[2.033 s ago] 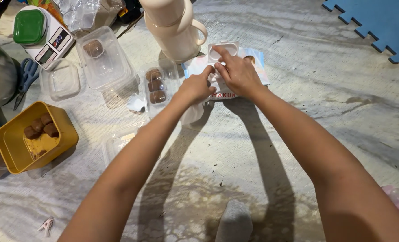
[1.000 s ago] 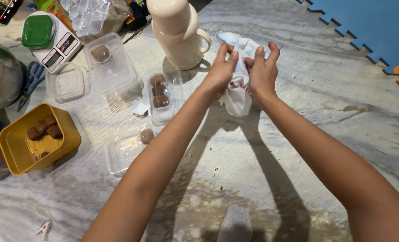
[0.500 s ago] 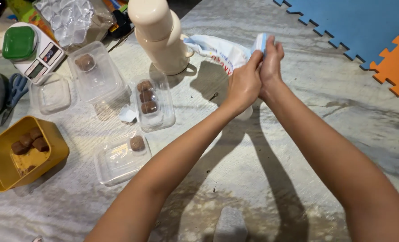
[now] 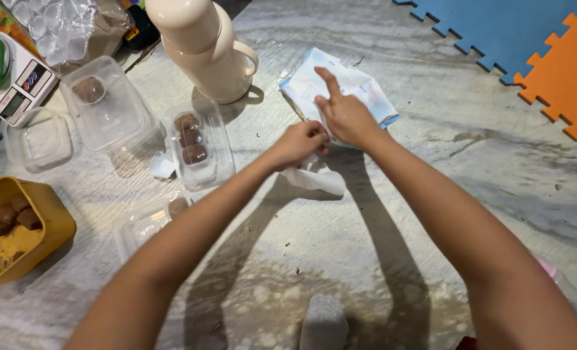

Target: The person organizes brown dough-like balls into plastic containers, sometimes using a wet wipe to clean their hands or surfaces during the process.

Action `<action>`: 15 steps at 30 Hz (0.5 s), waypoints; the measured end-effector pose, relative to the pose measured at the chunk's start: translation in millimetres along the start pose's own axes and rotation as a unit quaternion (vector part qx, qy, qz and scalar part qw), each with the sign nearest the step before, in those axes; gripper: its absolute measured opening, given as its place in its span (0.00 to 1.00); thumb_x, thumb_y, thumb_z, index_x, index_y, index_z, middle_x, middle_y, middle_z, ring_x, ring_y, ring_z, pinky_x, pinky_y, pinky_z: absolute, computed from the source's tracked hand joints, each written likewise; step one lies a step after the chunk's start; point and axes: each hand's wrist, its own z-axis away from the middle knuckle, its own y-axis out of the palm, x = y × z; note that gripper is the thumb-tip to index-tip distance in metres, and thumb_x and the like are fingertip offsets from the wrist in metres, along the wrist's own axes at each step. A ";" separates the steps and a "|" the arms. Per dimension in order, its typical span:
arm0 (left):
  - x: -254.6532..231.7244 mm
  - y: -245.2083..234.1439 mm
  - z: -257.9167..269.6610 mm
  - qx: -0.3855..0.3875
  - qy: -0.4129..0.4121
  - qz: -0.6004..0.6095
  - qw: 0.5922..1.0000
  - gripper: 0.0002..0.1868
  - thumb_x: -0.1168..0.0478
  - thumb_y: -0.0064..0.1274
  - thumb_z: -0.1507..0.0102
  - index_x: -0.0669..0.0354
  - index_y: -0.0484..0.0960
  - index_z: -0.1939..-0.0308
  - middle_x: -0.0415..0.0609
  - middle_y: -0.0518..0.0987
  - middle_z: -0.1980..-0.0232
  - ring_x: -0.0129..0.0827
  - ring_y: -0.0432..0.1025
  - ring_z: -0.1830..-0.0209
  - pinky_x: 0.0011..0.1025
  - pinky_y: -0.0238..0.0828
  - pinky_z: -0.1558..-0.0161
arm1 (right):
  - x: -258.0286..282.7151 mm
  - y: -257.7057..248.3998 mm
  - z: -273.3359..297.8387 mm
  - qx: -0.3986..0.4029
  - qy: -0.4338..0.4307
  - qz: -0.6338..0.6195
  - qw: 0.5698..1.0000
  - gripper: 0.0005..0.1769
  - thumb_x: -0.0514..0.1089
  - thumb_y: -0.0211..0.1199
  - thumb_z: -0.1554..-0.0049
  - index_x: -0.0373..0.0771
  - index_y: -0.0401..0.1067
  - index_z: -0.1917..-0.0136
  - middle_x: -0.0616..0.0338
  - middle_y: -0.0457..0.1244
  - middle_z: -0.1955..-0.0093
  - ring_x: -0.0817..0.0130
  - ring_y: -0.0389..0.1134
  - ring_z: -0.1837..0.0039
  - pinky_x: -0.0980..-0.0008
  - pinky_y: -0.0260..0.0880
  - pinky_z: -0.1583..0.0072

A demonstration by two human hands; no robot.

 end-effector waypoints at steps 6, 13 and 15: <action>2.8 -39.0 21.1 -0.004 -0.036 0.161 0.986 0.16 0.51 0.46 0.31 0.59 0.82 0.54 0.46 0.82 0.65 0.25 0.71 0.76 0.26 0.64 0.80 | 3.5 14.7 -10.1 0.047 0.036 0.108 0.992 0.32 0.58 0.42 0.30 0.62 0.39 0.16 0.37 0.68 0.63 0.31 0.69 0.55 0.39 0.67 0.49; 1.8 -79.9 85.6 -0.070 -0.034 0.213 0.974 0.16 0.49 0.49 0.33 0.58 0.79 0.54 0.43 0.78 0.57 0.20 0.71 0.65 0.26 0.67 0.75 | 70.0 50.3 -18.6 -0.046 -0.090 -0.032 0.994 0.26 0.61 0.44 0.30 0.57 0.49 0.22 0.50 0.71 0.48 0.47 0.70 0.47 0.42 0.67 0.47; 2.1 -105.9 120.4 -0.115 -0.040 0.234 0.964 0.17 0.48 0.50 0.33 0.58 0.78 0.53 0.43 0.78 0.56 0.21 0.71 0.63 0.27 0.69 0.73 | 110.6 67.3 -13.4 0.037 -0.073 -0.395 0.915 0.25 0.64 0.44 0.28 0.54 0.51 0.24 0.48 0.70 0.48 0.57 0.72 0.47 0.51 0.73 0.42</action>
